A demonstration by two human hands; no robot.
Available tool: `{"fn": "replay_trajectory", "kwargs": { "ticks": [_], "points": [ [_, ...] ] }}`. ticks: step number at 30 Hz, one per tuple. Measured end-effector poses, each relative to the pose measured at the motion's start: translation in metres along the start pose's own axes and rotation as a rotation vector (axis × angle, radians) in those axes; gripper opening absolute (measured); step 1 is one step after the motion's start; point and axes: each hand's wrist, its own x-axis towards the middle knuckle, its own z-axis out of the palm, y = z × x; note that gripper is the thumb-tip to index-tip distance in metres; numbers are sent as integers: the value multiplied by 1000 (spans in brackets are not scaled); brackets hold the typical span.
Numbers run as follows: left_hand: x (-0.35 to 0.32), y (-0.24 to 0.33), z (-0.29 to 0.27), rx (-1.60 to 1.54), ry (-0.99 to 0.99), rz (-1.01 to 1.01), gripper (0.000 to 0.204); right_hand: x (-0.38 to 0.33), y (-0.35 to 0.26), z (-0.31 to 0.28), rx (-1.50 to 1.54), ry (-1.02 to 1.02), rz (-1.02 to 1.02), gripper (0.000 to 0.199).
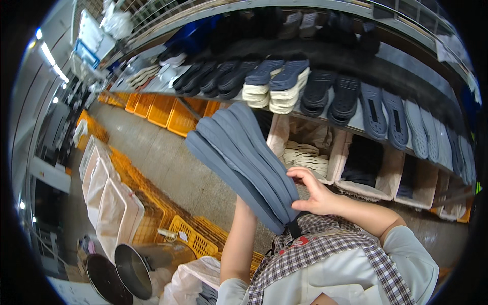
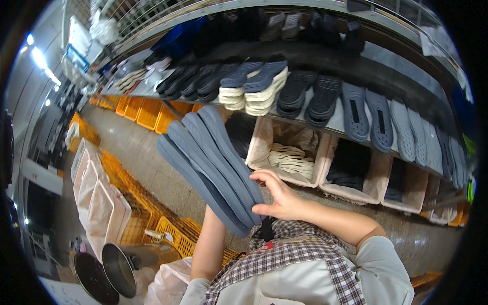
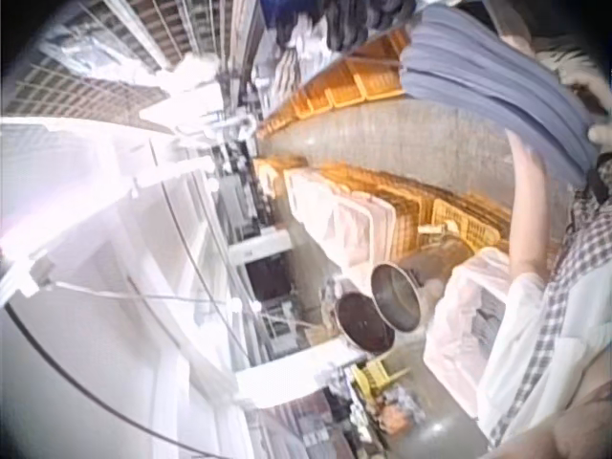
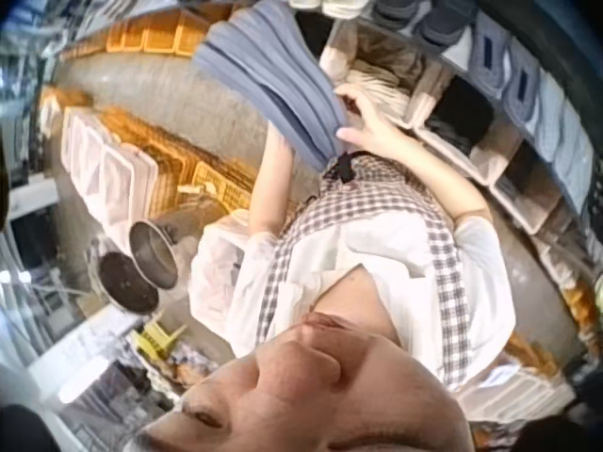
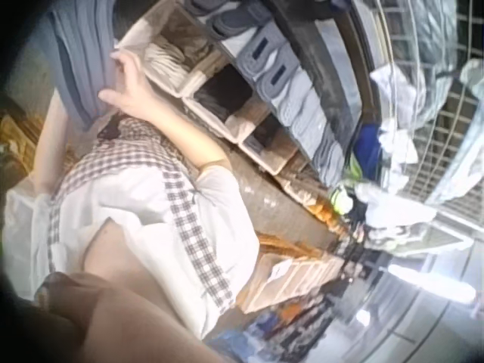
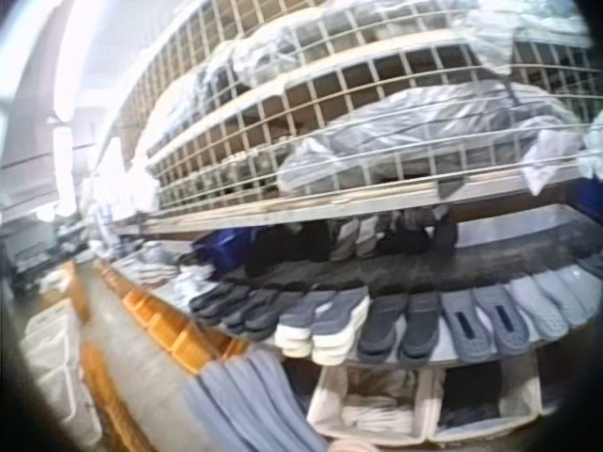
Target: The person picks up stacks of gray and black slippers from a shelf, inspects them by turning them over, and places them into large fabric bins. The person repeats this process for multiple stacks of slippers.
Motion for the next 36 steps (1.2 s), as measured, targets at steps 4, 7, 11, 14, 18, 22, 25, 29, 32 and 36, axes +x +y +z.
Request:
{"fn": "replay_trajectory", "kwargs": {
  "ticks": [4, 7, 11, 14, 18, 22, 25, 29, 32, 36],
  "points": [
    [-15, 2, 15, -94, 44, -49, 46, 10, -5, 8, 232, 23, 117, 71],
    [-21, 9, 27, -141, 15, -114, 48, 17, -5, 11, 270, 12, 162, 71],
    [-22, 14, 33, -237, 55, -157, 44, 25, -3, 13, 301, -13, 218, 70],
    [-19, 11, 28, -106, -21, -35, 41, 28, -4, 12, 237, -38, 233, 70],
    [-12, 4, 15, 16, 47, 47, 40, 31, -4, 13, 173, -39, 259, 78],
    [-2, 0, 5, -57, 64, 21, 43, 33, 2, 14, 175, -47, 321, 99],
    [0, 1, 3, -96, 71, 60, 45, 30, 9, 15, 224, -87, 317, 102],
    [-9, 5, 7, -55, 53, 109, 48, 23, 21, 14, 228, -115, 267, 103],
    [-22, 5, 15, 421, 93, 68, 54, 25, 32, 12, 33, -75, 217, 100],
    [-43, -2, 35, 40, 298, -129, 55, 44, 43, -4, -258, 79, -156, 78]
  ]
}}
